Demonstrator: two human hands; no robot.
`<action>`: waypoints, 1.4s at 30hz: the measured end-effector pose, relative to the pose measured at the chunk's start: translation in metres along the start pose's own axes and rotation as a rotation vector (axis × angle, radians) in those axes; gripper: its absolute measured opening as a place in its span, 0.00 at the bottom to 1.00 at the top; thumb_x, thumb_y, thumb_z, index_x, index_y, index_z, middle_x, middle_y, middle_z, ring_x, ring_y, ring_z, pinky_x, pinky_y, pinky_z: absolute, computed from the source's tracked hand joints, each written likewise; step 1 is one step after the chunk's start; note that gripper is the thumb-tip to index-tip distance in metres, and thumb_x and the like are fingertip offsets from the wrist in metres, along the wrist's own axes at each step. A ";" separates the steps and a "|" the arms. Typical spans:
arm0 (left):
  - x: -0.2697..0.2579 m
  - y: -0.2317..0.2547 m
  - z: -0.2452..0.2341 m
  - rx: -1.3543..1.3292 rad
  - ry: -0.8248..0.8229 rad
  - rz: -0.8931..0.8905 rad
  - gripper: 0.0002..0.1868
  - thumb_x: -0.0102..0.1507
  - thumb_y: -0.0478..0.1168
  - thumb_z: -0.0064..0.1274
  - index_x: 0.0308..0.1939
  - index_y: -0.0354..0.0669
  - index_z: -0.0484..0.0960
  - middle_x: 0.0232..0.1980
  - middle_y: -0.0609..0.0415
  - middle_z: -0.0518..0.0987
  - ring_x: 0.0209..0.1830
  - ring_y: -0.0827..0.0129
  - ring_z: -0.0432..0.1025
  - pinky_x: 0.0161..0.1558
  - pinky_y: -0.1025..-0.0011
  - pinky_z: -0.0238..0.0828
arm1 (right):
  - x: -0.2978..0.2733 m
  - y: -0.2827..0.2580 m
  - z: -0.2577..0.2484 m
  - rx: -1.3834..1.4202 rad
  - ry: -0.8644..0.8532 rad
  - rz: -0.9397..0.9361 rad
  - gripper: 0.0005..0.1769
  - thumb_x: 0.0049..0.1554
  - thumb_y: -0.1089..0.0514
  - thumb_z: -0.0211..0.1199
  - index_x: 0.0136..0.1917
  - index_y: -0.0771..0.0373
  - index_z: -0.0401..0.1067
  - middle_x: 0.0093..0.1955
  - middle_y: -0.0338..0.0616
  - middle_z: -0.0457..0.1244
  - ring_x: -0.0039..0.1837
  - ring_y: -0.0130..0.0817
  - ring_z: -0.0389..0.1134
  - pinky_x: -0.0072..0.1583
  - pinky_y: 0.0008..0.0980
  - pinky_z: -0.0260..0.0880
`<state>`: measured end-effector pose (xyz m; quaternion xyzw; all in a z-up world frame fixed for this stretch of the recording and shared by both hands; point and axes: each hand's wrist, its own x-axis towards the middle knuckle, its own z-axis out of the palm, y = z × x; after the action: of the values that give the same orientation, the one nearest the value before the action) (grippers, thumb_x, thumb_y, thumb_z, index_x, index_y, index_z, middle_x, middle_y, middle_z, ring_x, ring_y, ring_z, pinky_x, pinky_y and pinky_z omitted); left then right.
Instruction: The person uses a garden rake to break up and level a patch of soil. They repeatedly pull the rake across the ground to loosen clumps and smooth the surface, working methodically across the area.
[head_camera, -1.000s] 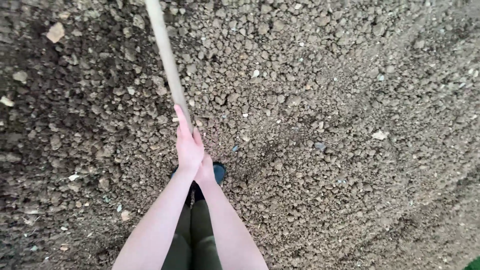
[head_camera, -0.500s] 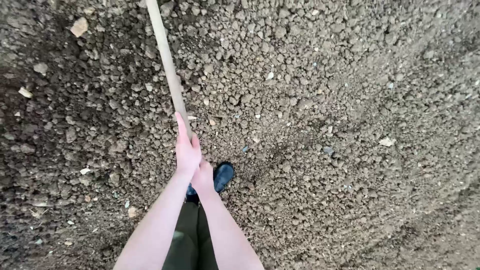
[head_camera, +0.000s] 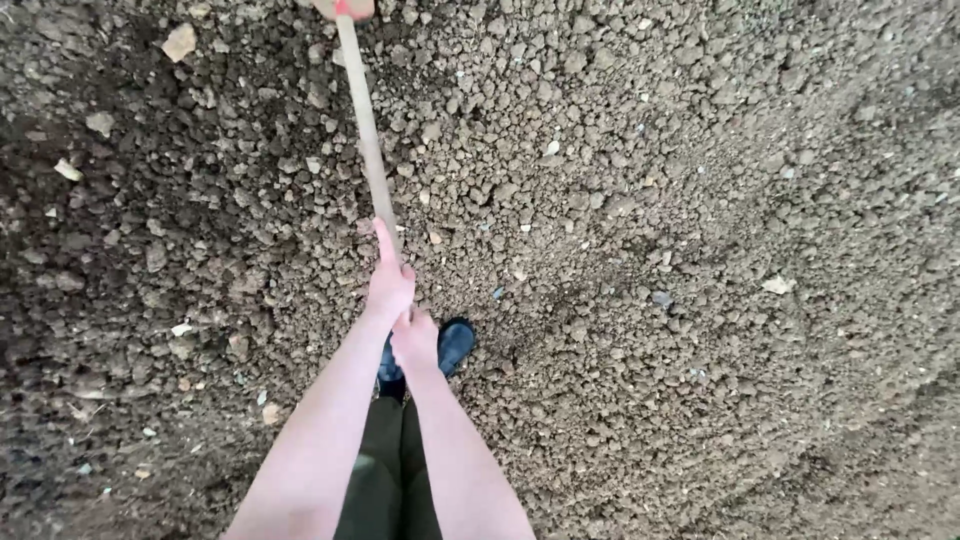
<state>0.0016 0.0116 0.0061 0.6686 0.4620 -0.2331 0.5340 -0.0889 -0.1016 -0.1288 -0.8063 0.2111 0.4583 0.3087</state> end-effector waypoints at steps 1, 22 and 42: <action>-0.004 -0.001 -0.003 -0.003 0.001 0.003 0.49 0.68 0.35 0.41 0.78 0.70 0.21 0.59 0.21 0.72 0.60 0.28 0.69 0.63 0.37 0.62 | -0.008 0.000 0.000 -0.001 0.003 -0.004 0.29 0.61 0.39 0.46 0.39 0.64 0.74 0.33 0.56 0.68 0.38 0.54 0.73 0.37 0.57 0.73; 0.054 -0.046 0.013 -0.171 -0.059 -0.016 0.47 0.67 0.43 0.45 0.80 0.68 0.30 0.73 0.25 0.61 0.65 0.36 0.66 0.65 0.45 0.64 | -0.005 -0.068 -0.058 -0.297 -0.050 -0.188 0.38 0.64 0.30 0.41 0.46 0.64 0.77 0.49 0.58 0.71 0.62 0.56 0.70 0.64 0.54 0.69; -0.051 0.001 0.021 0.040 -0.172 -0.046 0.49 0.67 0.43 0.36 0.75 0.58 0.10 0.54 0.21 0.76 0.59 0.35 0.72 0.64 0.43 0.64 | -0.121 -0.053 -0.112 0.110 -0.143 0.087 0.33 0.63 0.34 0.48 0.28 0.59 0.66 0.18 0.45 0.58 0.18 0.32 0.59 0.18 0.28 0.64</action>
<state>-0.0177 -0.0263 0.0405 0.6458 0.4249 -0.3111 0.5528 -0.0467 -0.1341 0.0358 -0.7432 0.2481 0.5155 0.3469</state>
